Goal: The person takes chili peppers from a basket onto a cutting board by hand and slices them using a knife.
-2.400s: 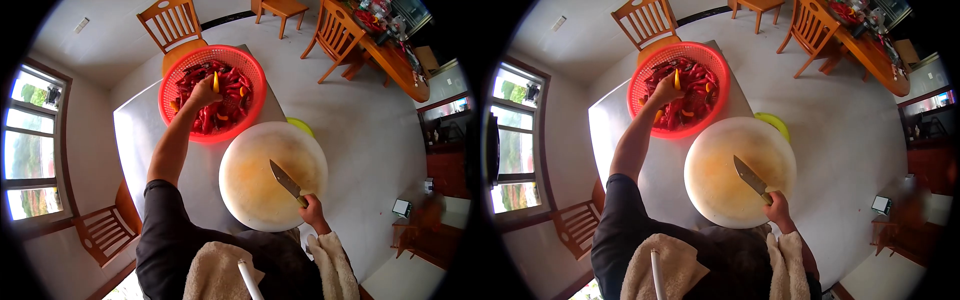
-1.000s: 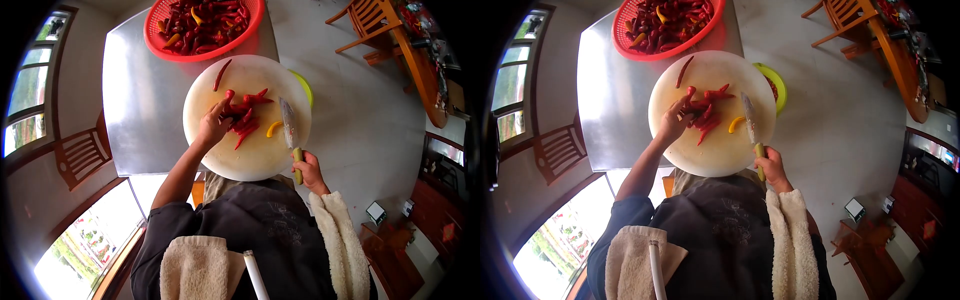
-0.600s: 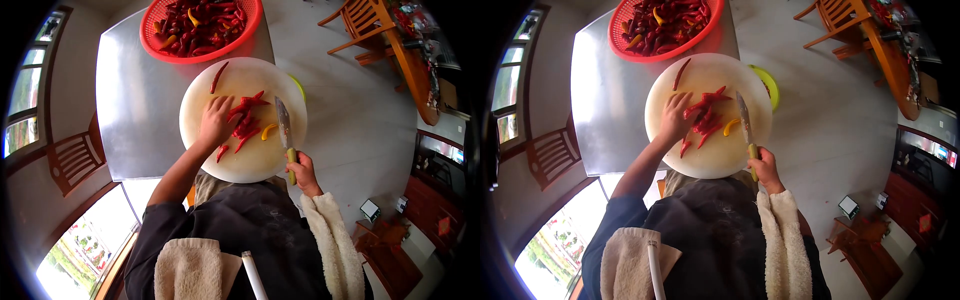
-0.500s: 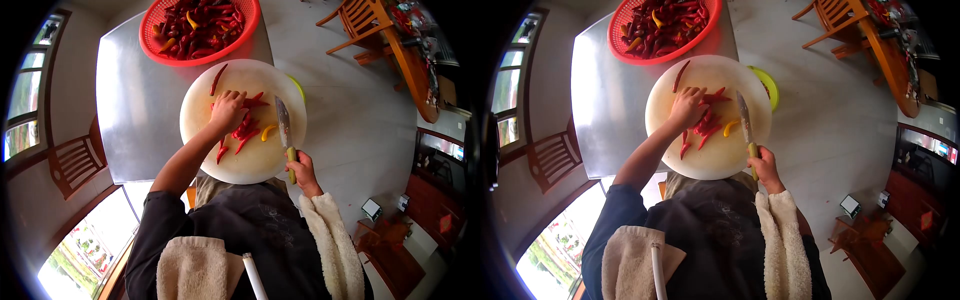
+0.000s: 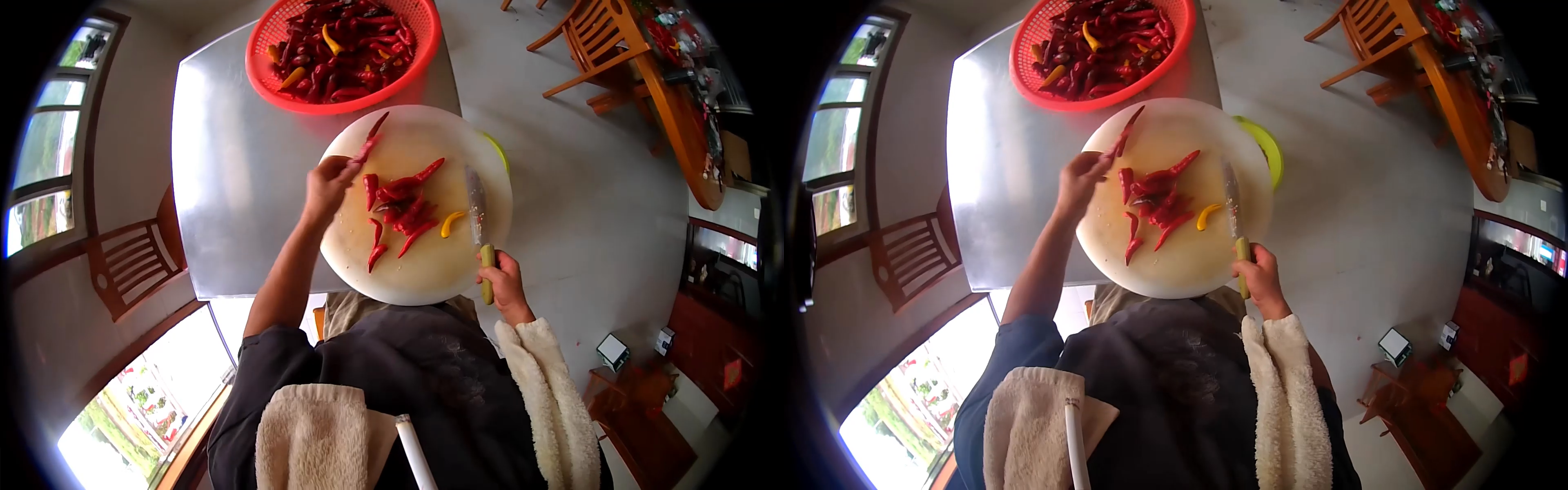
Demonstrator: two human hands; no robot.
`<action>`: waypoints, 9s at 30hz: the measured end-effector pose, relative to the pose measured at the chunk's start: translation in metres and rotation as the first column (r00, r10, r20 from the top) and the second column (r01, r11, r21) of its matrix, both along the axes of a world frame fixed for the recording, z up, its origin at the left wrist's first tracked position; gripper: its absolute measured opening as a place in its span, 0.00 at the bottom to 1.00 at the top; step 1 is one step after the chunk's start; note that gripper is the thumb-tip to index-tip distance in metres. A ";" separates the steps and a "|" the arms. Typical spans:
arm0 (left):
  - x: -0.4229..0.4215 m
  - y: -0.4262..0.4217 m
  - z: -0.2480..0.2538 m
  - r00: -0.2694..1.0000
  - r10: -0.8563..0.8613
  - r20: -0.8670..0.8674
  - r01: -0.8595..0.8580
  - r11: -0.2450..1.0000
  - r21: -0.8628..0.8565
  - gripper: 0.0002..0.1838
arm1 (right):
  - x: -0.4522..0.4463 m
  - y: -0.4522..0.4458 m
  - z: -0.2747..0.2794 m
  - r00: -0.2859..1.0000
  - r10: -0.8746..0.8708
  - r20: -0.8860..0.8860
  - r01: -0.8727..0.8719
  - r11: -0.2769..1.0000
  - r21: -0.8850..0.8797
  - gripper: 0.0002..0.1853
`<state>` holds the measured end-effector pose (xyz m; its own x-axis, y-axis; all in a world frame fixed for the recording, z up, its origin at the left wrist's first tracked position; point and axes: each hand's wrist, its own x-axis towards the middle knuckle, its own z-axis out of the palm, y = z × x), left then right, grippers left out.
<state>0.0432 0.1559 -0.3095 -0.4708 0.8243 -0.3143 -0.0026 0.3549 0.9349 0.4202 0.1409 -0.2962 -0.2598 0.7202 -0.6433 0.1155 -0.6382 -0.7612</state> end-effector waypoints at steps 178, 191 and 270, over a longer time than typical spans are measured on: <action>0.070 -0.076 0.012 0.566 -0.063 0.822 0.110 0.994 0.000 0.11 | 0.001 0.004 -0.012 0.997 0.039 -0.060 -0.046 0.991 -0.123 0.14; -0.125 -0.056 -0.017 0.645 0.314 0.697 -0.354 0.931 -0.091 0.09 | 0.000 0.001 -0.013 0.999 0.027 -0.043 -0.032 0.993 -0.110 0.14; 0.142 0.000 -0.020 0.399 -0.430 -0.810 0.472 0.854 -0.220 0.49 | 0.005 -0.024 -0.003 0.998 -0.062 -0.012 0.059 0.987 -0.151 0.12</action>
